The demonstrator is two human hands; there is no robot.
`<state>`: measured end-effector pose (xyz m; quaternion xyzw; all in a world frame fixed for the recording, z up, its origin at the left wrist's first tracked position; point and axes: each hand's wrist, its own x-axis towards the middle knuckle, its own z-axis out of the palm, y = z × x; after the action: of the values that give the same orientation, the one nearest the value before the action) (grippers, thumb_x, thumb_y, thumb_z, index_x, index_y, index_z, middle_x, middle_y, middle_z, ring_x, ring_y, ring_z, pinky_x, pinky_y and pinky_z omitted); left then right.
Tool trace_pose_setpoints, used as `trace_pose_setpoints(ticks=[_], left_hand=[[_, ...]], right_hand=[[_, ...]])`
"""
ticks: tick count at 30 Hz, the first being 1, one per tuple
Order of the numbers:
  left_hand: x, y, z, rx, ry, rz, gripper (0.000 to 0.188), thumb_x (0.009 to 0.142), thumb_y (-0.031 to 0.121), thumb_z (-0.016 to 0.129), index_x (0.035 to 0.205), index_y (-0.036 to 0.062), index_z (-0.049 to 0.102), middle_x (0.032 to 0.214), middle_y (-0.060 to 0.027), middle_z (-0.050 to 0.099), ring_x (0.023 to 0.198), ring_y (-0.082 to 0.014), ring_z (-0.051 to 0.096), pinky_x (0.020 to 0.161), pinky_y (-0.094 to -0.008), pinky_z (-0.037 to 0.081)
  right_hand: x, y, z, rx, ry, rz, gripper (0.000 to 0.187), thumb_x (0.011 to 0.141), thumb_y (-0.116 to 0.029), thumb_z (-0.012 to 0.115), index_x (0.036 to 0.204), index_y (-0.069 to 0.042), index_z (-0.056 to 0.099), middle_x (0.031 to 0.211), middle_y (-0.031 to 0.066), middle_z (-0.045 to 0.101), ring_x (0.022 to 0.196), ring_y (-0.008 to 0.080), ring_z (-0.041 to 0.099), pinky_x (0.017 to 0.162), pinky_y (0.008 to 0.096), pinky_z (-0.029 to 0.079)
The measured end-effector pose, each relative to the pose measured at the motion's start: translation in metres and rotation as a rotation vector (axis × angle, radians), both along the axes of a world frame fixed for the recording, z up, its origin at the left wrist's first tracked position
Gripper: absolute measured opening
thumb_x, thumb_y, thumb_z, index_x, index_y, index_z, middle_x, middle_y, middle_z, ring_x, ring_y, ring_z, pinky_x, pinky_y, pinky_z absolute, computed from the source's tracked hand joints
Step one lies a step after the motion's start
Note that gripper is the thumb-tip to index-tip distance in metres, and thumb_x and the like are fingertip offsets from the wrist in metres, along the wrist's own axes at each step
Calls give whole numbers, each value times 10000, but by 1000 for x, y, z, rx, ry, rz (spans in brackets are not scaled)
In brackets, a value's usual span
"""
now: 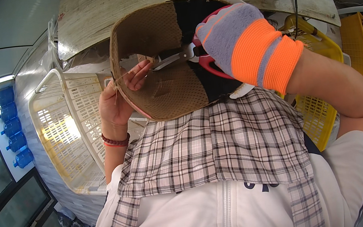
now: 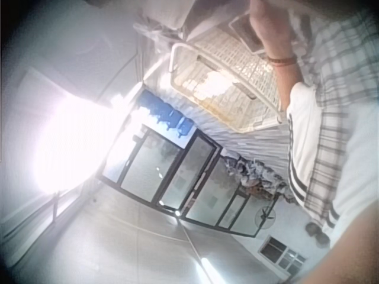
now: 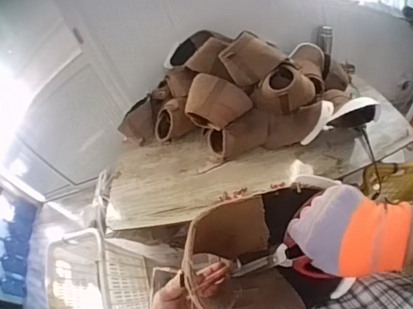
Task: The person uses shears to trim excess material from the edges of brown shoe uppers. They hold each upper with one hand and cut along the perimeter with the other, then place the trimmed pieces into a white basket. The process is repeated for multiple uppers.
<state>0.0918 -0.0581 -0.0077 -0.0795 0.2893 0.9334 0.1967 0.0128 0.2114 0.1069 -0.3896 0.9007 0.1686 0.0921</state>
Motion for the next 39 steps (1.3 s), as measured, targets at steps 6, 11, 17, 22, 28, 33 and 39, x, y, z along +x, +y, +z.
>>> trace_pose_setpoints(ticks=[6, 11, 17, 22, 28, 33, 39], left_hand=[[1, 1, -1, 1, 13, 7, 315, 896, 256, 552, 1038, -25, 577, 1436, -330, 266, 1362, -408, 272, 1067, -377, 343], [2, 1, -1, -32, 16, 9, 318, 903, 262, 532, 1042, -20, 576, 1430, -319, 287, 1354, -405, 288, 1075, -393, 337], [2, -2, -8, 95, 75, -20, 439, 976, 226, 418, 1288, -83, 440, 1346, -271, 436, 1284, -404, 395, 1072, -458, 352], [2, 0, -3, 13, 15, 2, 362, 927, 249, 488, 1126, -49, 532, 1397, -312, 337, 1326, -402, 332, 1089, -419, 318], [2, 0, 0, -19, 7, 3, 345, 907, 272, 518, 1046, -39, 571, 1429, -332, 272, 1350, -401, 294, 1111, -398, 279], [3, -1, -1, -11, -1, -29, 390, 935, 286, 486, 1139, -44, 523, 1398, -318, 326, 1317, -411, 336, 1089, -450, 312], [5, -11, -14, 91, 25, -82, 455, 974, 272, 444, 1281, -64, 439, 1319, -301, 448, 1241, -403, 447, 1040, -486, 382]], right_hand=[[8, 2, -4, -19, 84, 66, 296, 720, -279, 736, 929, -87, 652, 700, 64, 656, 669, 203, 672, 546, 320, 518], [3, 5, 4, -12, -82, -155, 339, 747, -304, 721, 1000, -97, 631, 757, 85, 673, 702, 196, 679, 573, 319, 525], [3, 14, 2, -87, -67, -122, 369, 753, -348, 709, 1017, -104, 623, 793, 80, 678, 704, 202, 677, 584, 329, 527], [4, -2, -5, 206, -97, -82, 371, 783, -392, 686, 1015, -110, 625, 786, 52, 672, 677, 202, 671, 576, 325, 525], [15, -7, 9, 46, -117, -119, 374, 833, -386, 641, 1013, -60, 615, 742, 53, 668, 666, 203, 675, 560, 329, 517], [9, 6, -4, -26, -30, -187, 372, 785, -340, 688, 1034, -76, 603, 729, 61, 666, 623, 222, 659, 552, 331, 508], [16, 22, 1, -17, -19, -56, 466, 689, -346, 779, 1043, -93, 612, 871, 74, 641, 835, 217, 639, 708, 317, 503]])
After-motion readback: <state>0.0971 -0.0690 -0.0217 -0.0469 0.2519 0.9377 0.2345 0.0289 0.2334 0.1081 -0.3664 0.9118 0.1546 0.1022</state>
